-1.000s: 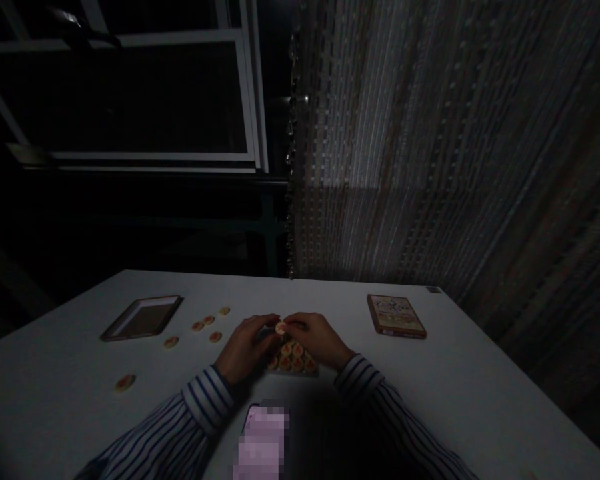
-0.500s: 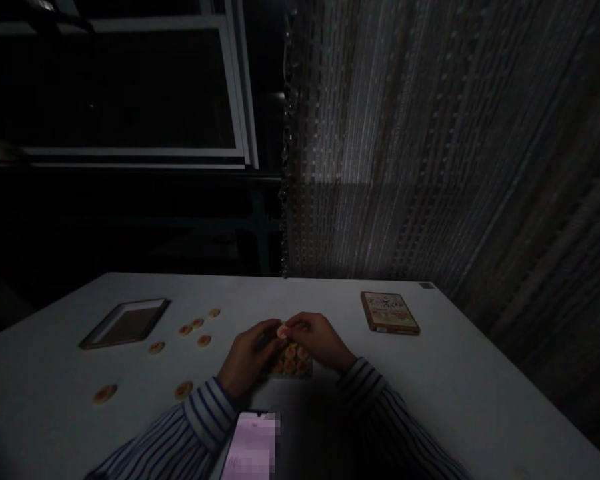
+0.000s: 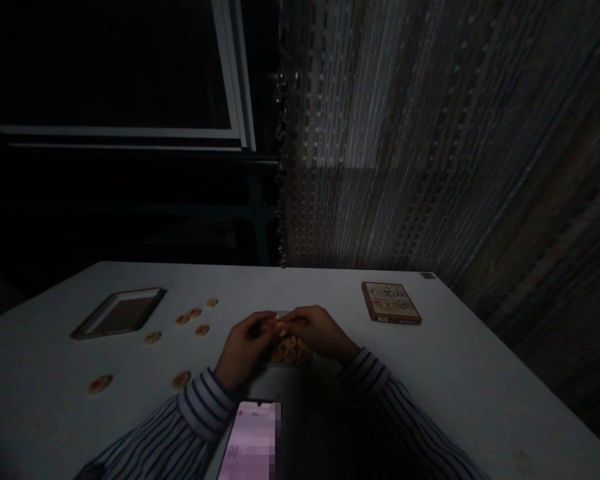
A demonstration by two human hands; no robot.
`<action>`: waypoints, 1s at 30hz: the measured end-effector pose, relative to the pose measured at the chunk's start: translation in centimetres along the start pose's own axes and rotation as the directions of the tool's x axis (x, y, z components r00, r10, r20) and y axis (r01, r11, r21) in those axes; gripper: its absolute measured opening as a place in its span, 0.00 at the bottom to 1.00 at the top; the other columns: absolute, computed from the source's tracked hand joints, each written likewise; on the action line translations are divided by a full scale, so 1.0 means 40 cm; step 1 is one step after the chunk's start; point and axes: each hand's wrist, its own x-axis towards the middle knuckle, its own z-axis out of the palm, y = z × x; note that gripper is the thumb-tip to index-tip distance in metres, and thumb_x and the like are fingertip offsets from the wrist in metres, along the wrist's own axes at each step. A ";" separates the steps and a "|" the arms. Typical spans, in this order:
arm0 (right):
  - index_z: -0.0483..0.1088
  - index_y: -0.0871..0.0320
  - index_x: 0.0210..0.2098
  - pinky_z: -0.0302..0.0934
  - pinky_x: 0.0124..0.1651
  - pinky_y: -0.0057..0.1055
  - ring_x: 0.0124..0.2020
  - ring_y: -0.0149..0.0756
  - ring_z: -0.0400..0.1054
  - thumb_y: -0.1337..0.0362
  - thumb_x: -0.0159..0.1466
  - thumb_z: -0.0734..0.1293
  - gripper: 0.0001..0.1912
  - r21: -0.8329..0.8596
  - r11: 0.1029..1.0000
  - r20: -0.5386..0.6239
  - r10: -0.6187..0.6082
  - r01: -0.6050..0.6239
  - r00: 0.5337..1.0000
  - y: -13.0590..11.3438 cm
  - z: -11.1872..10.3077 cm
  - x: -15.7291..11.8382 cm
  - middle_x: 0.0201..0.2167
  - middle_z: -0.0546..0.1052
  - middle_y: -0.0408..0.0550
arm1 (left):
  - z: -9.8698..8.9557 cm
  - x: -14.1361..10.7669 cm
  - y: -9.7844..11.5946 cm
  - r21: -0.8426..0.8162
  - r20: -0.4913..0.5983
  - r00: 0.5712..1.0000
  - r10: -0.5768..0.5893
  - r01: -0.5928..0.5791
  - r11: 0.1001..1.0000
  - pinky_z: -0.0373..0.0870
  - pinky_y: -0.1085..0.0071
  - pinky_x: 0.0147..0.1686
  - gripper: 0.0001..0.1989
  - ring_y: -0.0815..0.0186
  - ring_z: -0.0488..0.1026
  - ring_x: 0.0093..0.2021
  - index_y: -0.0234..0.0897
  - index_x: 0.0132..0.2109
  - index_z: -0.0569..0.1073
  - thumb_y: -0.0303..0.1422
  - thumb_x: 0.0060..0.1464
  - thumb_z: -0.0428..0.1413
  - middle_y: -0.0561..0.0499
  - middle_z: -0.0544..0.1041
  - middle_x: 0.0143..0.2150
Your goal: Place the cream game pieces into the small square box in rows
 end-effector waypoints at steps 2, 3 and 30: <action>0.71 0.61 0.32 0.61 0.38 0.30 0.34 0.34 0.67 0.58 0.53 0.62 0.14 -0.010 1.000 0.001 -0.006 0.006 1.000 0.006 0.004 0.002 0.31 0.74 0.47 | -0.001 0.000 -0.001 -0.017 -0.015 1.000 -0.025 0.025 1.000 0.69 0.71 0.34 0.16 0.68 0.71 0.31 0.33 0.40 0.67 0.36 0.42 0.55 0.49 0.74 0.32; 0.71 0.61 0.32 0.61 0.38 0.31 0.34 0.34 0.67 0.58 0.53 0.62 0.14 -0.008 1.000 -0.003 -0.005 0.004 1.000 0.010 0.007 0.002 0.31 0.74 0.47 | -0.002 0.000 -0.001 -0.021 -0.020 0.999 -0.032 0.032 0.999 0.69 0.71 0.34 0.16 0.68 0.72 0.31 0.32 0.39 0.67 0.36 0.42 0.55 0.49 0.74 0.32; 0.68 0.58 0.38 0.59 0.37 0.27 0.34 0.31 0.66 0.62 0.56 0.59 0.13 -0.326 0.941 -0.048 -0.107 0.086 0.993 -0.008 0.024 -0.007 0.33 0.73 0.46 | -0.007 -0.005 0.001 -0.136 -0.046 0.991 -0.129 0.122 0.983 0.70 0.71 0.32 0.12 0.66 0.73 0.31 0.31 0.35 0.69 0.34 0.42 0.55 0.48 0.75 0.31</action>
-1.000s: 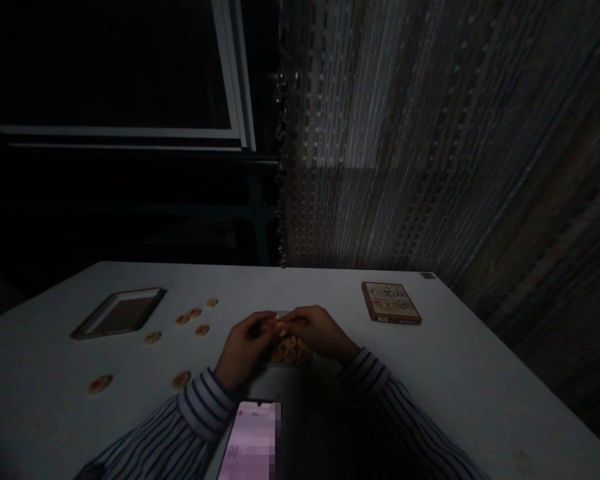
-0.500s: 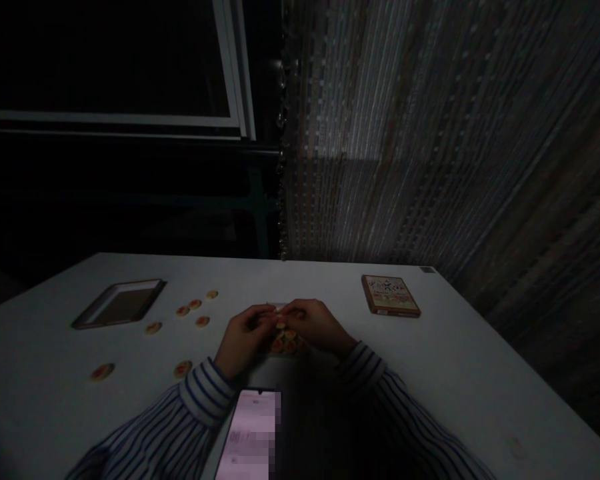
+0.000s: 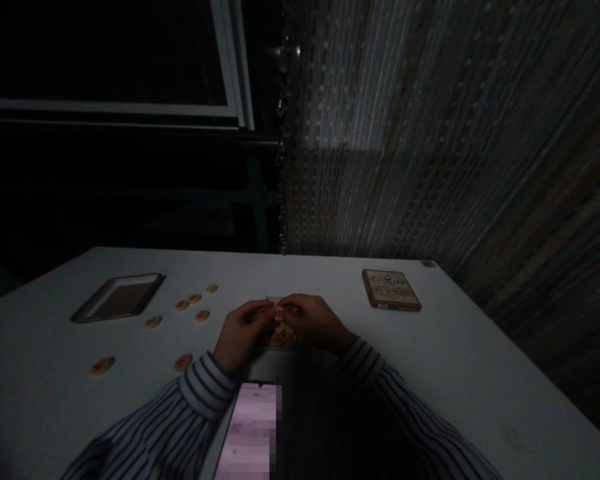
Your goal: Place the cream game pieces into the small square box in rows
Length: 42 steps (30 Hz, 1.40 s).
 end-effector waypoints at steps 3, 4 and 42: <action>0.67 0.58 0.39 0.57 0.40 0.29 0.37 0.32 0.64 0.62 0.56 0.59 0.13 -0.128 0.987 0.000 -0.097 0.096 0.995 -0.005 -0.001 0.000 0.36 0.72 0.47 | -0.004 0.000 0.002 0.013 -0.033 0.999 0.030 -0.029 0.999 0.69 0.73 0.32 0.11 0.67 0.72 0.31 0.31 0.34 0.70 0.34 0.42 0.55 0.48 0.75 0.31; 0.67 0.58 0.40 0.57 0.41 0.29 0.38 0.32 0.64 0.62 0.56 0.60 0.13 -0.164 0.978 0.003 -0.127 0.126 0.992 -0.004 0.000 0.000 0.36 0.72 0.47 | -0.005 0.000 0.003 0.015 -0.043 0.999 0.031 -0.030 0.999 0.69 0.73 0.32 0.11 0.67 0.72 0.31 0.31 0.34 0.71 0.34 0.42 0.55 0.49 0.75 0.30; 0.66 0.58 0.40 0.56 0.42 0.31 0.37 0.33 0.63 0.62 0.56 0.60 0.13 -0.392 0.909 -0.055 -0.177 0.142 0.983 0.016 -0.045 -0.002 0.35 0.71 0.47 | -0.062 0.028 -0.087 0.530 -0.095 0.972 0.216 -0.135 0.837 0.66 0.67 0.38 0.13 0.65 0.71 0.36 0.36 0.38 0.71 0.36 0.47 0.48 0.48 0.75 0.36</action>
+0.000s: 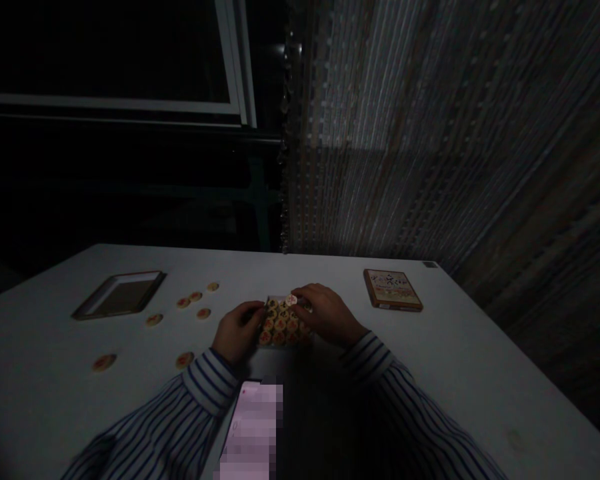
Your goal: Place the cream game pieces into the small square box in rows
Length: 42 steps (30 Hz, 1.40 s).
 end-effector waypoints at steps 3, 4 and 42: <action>0.66 0.58 0.40 0.56 0.42 0.31 0.37 0.33 0.63 0.62 0.56 0.60 0.13 -0.019 1.000 0.011 0.014 -0.014 1.000 0.004 -0.003 -0.001 0.34 0.72 0.46 | 0.001 -0.002 -0.007 0.031 0.025 1.000 0.011 -0.012 0.999 0.66 0.67 0.40 0.13 0.65 0.71 0.38 0.36 0.39 0.71 0.35 0.47 0.48 0.48 0.74 0.37; 0.66 0.58 0.40 0.56 0.41 0.31 0.37 0.32 0.63 0.62 0.56 0.60 0.13 -0.023 0.999 0.012 0.025 -0.025 1.000 0.005 -0.004 -0.001 0.34 0.72 0.46 | 0.002 -0.003 -0.010 0.037 0.032 0.999 0.014 -0.015 0.999 0.66 0.67 0.41 0.13 0.65 0.70 0.38 0.36 0.40 0.71 0.35 0.48 0.47 0.48 0.74 0.37; 0.69 0.56 0.41 0.54 0.38 0.27 0.37 0.34 0.64 0.60 0.56 0.59 0.15 -0.175 0.978 0.219 0.150 -0.113 0.964 0.074 0.019 -0.020 0.35 0.71 0.49 | -0.001 -0.008 -0.007 0.134 0.063 0.997 0.043 -0.051 0.990 0.66 0.67 0.41 0.13 0.63 0.70 0.40 0.36 0.40 0.71 0.34 0.48 0.47 0.47 0.74 0.38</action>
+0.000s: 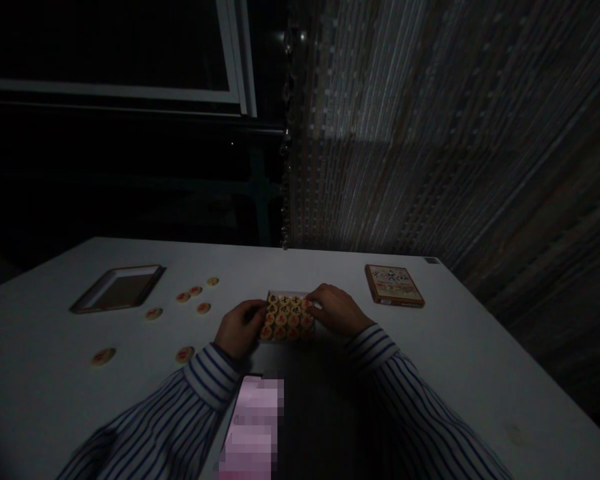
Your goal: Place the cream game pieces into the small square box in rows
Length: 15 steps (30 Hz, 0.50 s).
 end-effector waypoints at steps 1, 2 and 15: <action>0.69 0.56 0.40 0.54 0.39 0.27 0.37 0.34 0.63 0.59 0.56 0.59 0.15 0.000 1.000 0.002 -0.004 0.004 1.000 0.001 0.000 0.000 0.35 0.71 0.49 | 0.000 0.000 0.000 0.002 -0.002 1.000 -0.002 0.002 1.000 0.66 0.67 0.41 0.13 0.63 0.70 0.40 0.36 0.39 0.71 0.34 0.48 0.47 0.47 0.74 0.38; 0.69 0.56 0.40 0.54 0.39 0.27 0.37 0.34 0.63 0.59 0.56 0.59 0.15 -0.001 1.000 0.000 -0.007 0.007 1.000 0.002 0.001 -0.001 0.35 0.71 0.49 | 0.001 0.000 0.000 0.003 -0.004 1.000 -0.004 0.004 1.000 0.66 0.67 0.41 0.13 0.63 0.70 0.40 0.36 0.39 0.71 0.34 0.48 0.46 0.47 0.74 0.38; 0.70 0.56 0.40 0.54 0.39 0.27 0.36 0.34 0.63 0.59 0.55 0.60 0.15 0.009 1.000 0.036 0.004 -0.004 0.999 0.006 0.001 -0.001 0.36 0.70 0.49 | 0.003 0.000 -0.003 0.017 -0.006 1.000 0.013 -0.013 1.000 0.66 0.68 0.40 0.13 0.64 0.70 0.40 0.36 0.39 0.71 0.33 0.48 0.46 0.48 0.74 0.38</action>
